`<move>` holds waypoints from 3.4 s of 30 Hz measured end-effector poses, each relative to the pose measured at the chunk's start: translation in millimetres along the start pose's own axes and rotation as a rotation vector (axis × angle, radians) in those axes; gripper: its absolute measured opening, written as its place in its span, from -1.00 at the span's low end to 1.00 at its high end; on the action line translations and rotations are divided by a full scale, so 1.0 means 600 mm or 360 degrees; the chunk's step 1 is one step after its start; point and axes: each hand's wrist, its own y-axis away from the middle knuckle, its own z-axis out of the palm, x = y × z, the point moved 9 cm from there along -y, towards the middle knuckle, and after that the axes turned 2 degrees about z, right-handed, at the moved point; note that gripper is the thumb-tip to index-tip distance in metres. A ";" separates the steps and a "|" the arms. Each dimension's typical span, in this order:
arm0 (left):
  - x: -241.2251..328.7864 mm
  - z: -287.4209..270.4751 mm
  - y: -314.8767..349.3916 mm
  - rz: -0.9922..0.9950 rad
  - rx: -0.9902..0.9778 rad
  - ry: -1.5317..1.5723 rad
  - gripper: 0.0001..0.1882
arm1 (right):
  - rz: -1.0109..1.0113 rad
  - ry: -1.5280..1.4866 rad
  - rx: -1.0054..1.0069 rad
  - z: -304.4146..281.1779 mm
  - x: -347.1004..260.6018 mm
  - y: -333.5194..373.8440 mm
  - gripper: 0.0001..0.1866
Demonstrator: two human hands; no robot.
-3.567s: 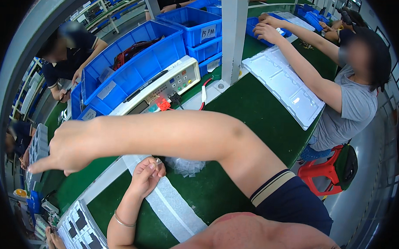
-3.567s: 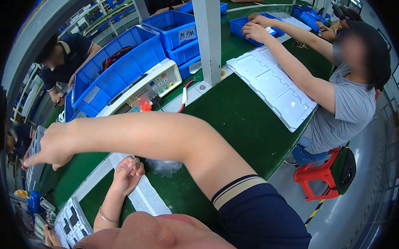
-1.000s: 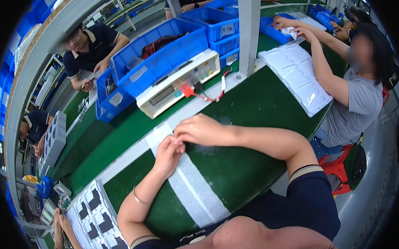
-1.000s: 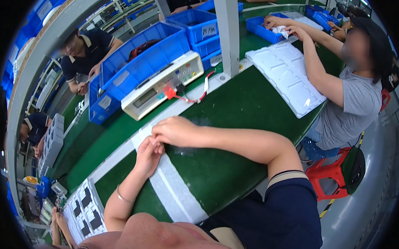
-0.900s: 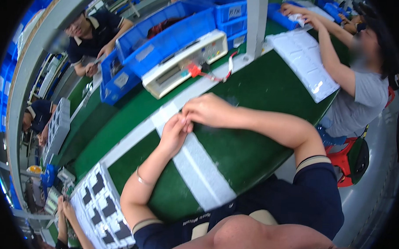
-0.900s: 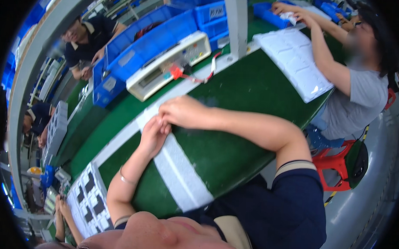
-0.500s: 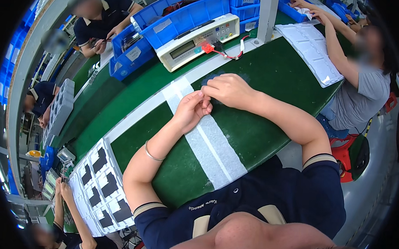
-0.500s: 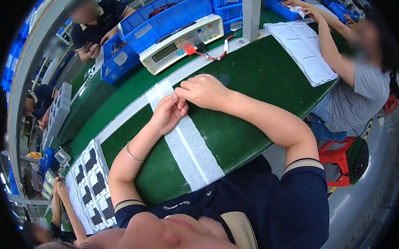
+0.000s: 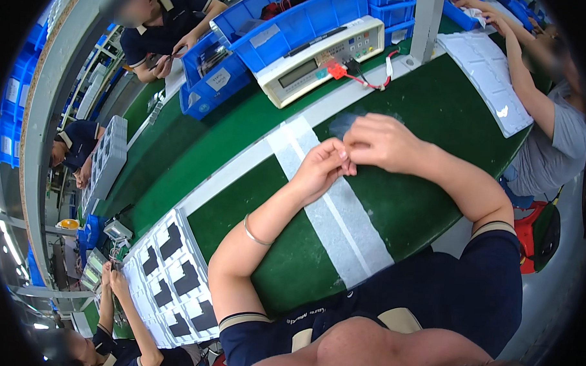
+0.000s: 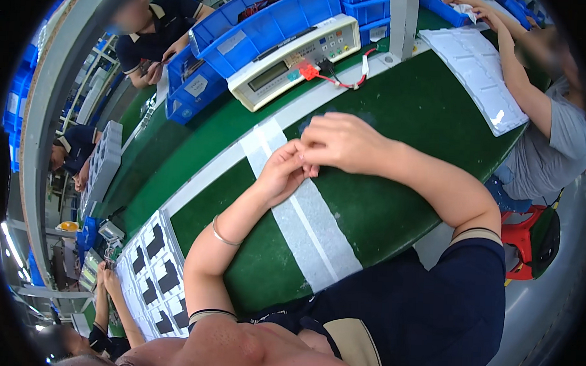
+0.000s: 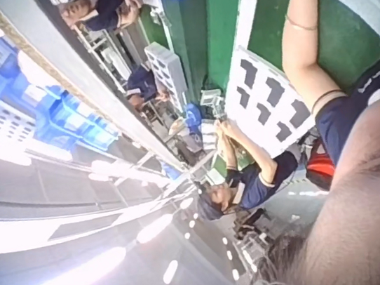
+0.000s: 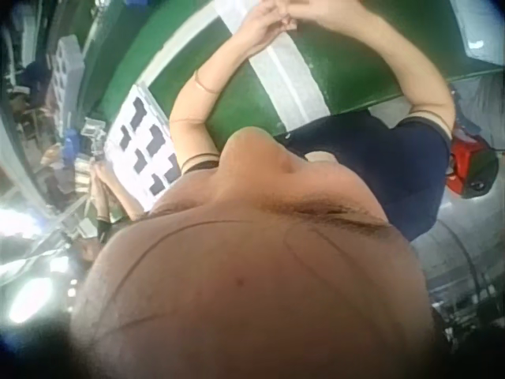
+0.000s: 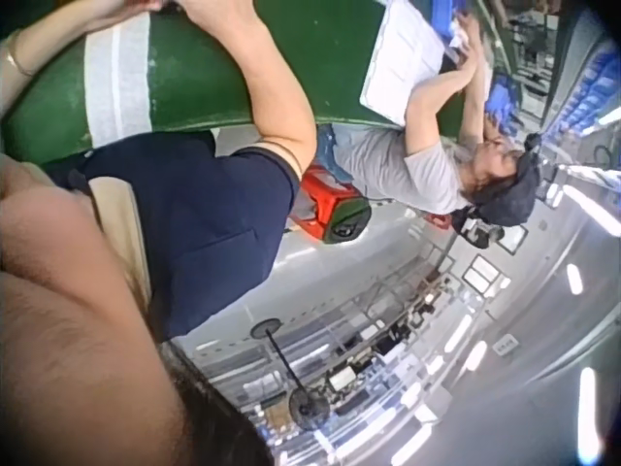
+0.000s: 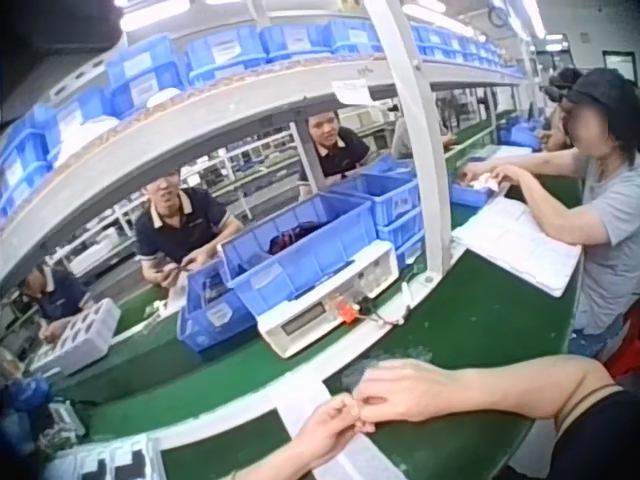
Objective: Manually assembling and inspecting small electronic components on a factory assembly line.
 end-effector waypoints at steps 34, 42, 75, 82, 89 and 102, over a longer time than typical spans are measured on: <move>0.033 -0.019 0.016 0.0358 0.0401 -0.0970 -0.85 | 0.1005 -0.0911 0.0103 0.065 0.077 0.051 -0.85; 0.026 -0.016 0.025 0.0324 0.0417 -0.0949 -0.84 | 0.0868 -0.0777 0.0134 0.057 0.060 0.046 -0.91; 0.029 -0.015 0.023 0.0188 0.0372 -0.0840 -0.85 | 0.0851 -0.0974 0.0064 0.066 0.071 0.048 -0.90; 0.034 -0.016 0.021 0.0225 0.0380 -0.0850 -0.86 | 0.1256 -0.1158 0.0104 0.071 0.095 0.067 -0.84; 0.028 -0.019 0.021 0.0196 0.0392 -0.0826 -0.77 | 0.0971 -0.0910 0.0203 0.053 0.072 0.052 -0.91; 0.016 -0.030 0.028 0.0160 0.0405 -0.0790 -0.74 | 0.0459 -0.0797 0.0355 0.035 0.051 0.044 -0.95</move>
